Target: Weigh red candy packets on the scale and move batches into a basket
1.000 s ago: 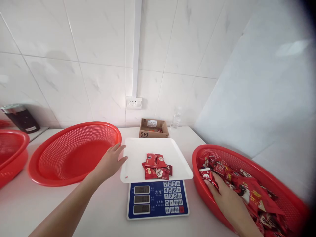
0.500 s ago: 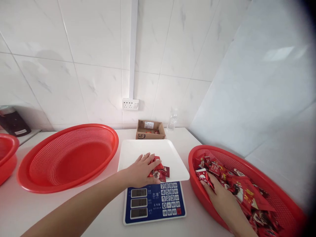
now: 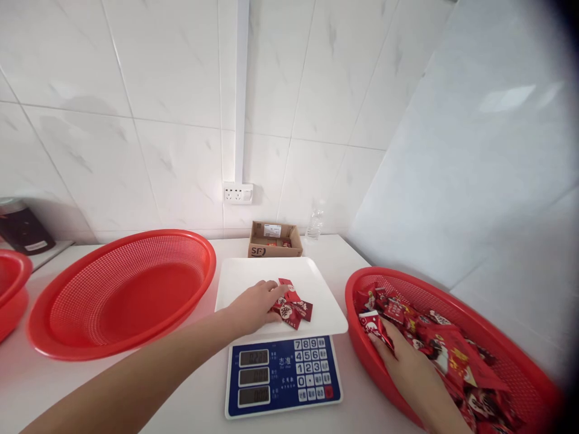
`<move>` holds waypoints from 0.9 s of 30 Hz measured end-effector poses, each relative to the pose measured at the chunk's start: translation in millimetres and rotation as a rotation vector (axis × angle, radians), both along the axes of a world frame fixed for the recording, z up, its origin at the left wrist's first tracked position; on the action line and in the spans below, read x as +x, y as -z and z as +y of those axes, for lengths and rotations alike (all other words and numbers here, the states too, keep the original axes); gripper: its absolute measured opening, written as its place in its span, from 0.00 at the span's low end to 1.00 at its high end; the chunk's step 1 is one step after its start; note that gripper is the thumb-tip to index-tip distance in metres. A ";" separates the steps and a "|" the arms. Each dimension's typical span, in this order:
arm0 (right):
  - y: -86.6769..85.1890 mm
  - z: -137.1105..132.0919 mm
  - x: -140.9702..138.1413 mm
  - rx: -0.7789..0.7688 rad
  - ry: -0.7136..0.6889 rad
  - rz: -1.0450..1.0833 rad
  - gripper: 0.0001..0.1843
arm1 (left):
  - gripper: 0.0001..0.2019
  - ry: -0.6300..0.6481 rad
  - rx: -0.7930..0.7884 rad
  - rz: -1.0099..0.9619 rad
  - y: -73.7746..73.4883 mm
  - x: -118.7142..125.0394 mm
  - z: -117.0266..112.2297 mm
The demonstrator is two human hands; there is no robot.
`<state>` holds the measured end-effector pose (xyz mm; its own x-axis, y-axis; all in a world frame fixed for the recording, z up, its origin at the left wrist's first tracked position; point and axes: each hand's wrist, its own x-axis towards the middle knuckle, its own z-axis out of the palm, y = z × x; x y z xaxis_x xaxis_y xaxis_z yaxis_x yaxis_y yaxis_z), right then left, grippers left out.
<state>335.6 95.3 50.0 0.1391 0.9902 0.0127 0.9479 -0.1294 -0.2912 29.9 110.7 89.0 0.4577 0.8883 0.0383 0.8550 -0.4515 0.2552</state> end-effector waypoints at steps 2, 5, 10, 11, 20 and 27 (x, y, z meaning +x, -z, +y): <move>0.6 0.4 0.4 -0.008 0.001 -0.005 0.32 | 0.23 0.014 0.005 -0.004 -1.2 -3.6 -5.0; 3.3 2.0 2.6 0.031 -0.002 -0.008 0.30 | 0.25 0.044 0.039 0.008 2.4 -10.5 -10.3; 9.2 3.7 7.2 0.094 -0.026 0.011 0.29 | 0.29 -0.023 0.155 0.011 4.2 -35.6 -9.6; 10.1 3.7 7.9 0.107 -0.033 0.014 0.29 | 0.30 -0.062 0.181 0.011 0.8 -43.9 -8.9; 6.4 1.8 6.0 0.025 -0.033 0.030 0.31 | 0.26 -0.482 0.286 0.065 -40.8 -145.4 -16.8; 4.9 1.7 5.2 0.009 -0.028 0.042 0.33 | 0.26 -0.257 0.092 0.043 -22.4 -96.4 -11.4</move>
